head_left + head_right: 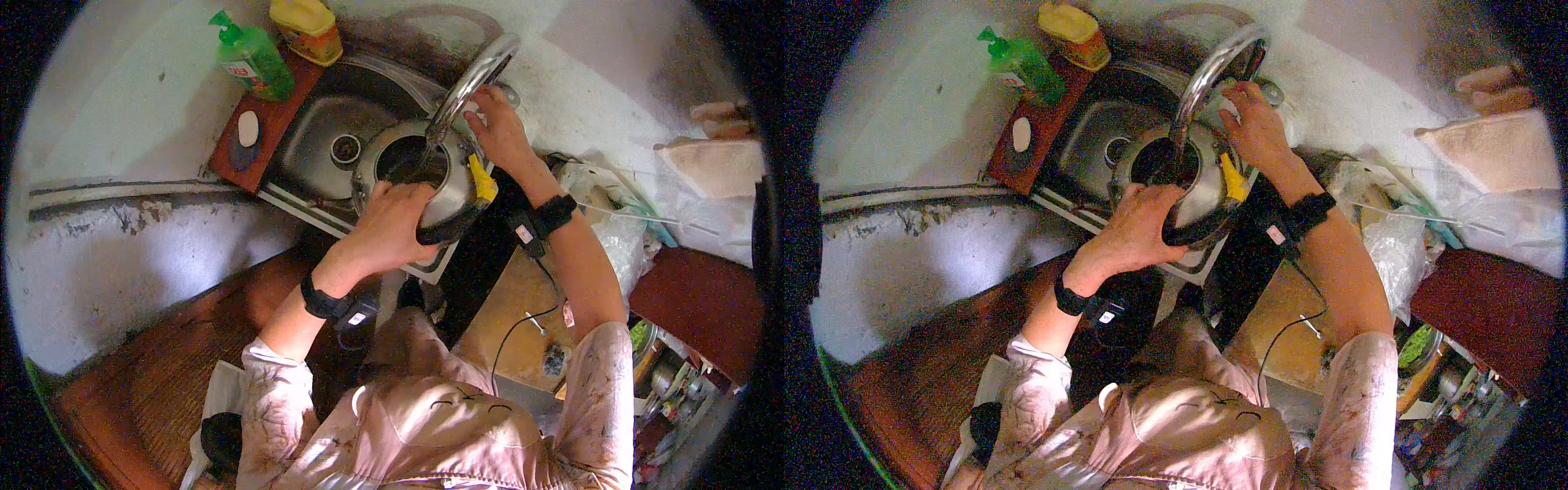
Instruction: The person unscrews and removes a small component from a metal kettle, rinses the kettle under a tap, and then fits a small metal part onto the kettle body.
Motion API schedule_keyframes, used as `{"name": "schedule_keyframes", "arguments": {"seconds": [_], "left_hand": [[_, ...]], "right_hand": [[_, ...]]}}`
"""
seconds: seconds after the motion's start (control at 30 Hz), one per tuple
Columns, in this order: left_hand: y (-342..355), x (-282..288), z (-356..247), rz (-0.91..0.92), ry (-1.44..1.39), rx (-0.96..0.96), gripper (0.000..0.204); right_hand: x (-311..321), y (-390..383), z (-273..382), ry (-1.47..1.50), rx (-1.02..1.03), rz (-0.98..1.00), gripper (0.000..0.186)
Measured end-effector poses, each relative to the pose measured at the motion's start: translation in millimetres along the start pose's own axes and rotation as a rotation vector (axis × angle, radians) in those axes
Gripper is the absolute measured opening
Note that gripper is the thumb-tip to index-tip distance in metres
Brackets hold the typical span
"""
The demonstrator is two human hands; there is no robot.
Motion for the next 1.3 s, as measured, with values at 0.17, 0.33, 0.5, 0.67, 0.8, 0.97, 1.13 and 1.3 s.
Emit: {"name": "schedule_keyframes", "arguments": {"seconds": [0.17,0.33,0.5,0.67,0.8,0.97,1.13,1.3], "left_hand": [[3,-2,8,-0.038,0.016,-0.080,0.072],[4,-4,10,-0.013,0.021,-0.106,0.071],[5,2,6,-0.021,0.005,-0.130,0.070],[7,3,3,0.015,0.043,-0.146,0.071],[3,8,5,0.051,0.054,-0.105,0.070],[-10,19,15,-0.048,0.067,-0.176,0.071],[19,14,-5,-0.030,0.021,-0.216,0.069],[6,16,6,-0.055,0.034,-0.223,0.068]], "right_hand": [[2,13,9,-0.113,0.043,0.038,0.036],[5,23,-5,-0.133,0.196,0.052,0.038],[0,29,-12,-0.140,0.202,0.108,0.037],[-4,33,-16,-0.202,0.126,0.163,0.041],[4,26,-13,-0.091,0.071,0.235,0.047],[3,14,-16,-0.061,0.129,0.102,0.046],[2,14,-22,-0.027,0.127,0.113,0.051],[17,19,-15,0.067,-0.093,0.265,0.050]]}}
Point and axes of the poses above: each hand's wrist, its own y-axis towards the middle knuckle, its own x-axis out of the back of the hand, z = x × y, the point moved 2 cm from there along y, towards the middle knuckle, and after that the axes turned 4 degrees about -z, right-handed, at the moved point
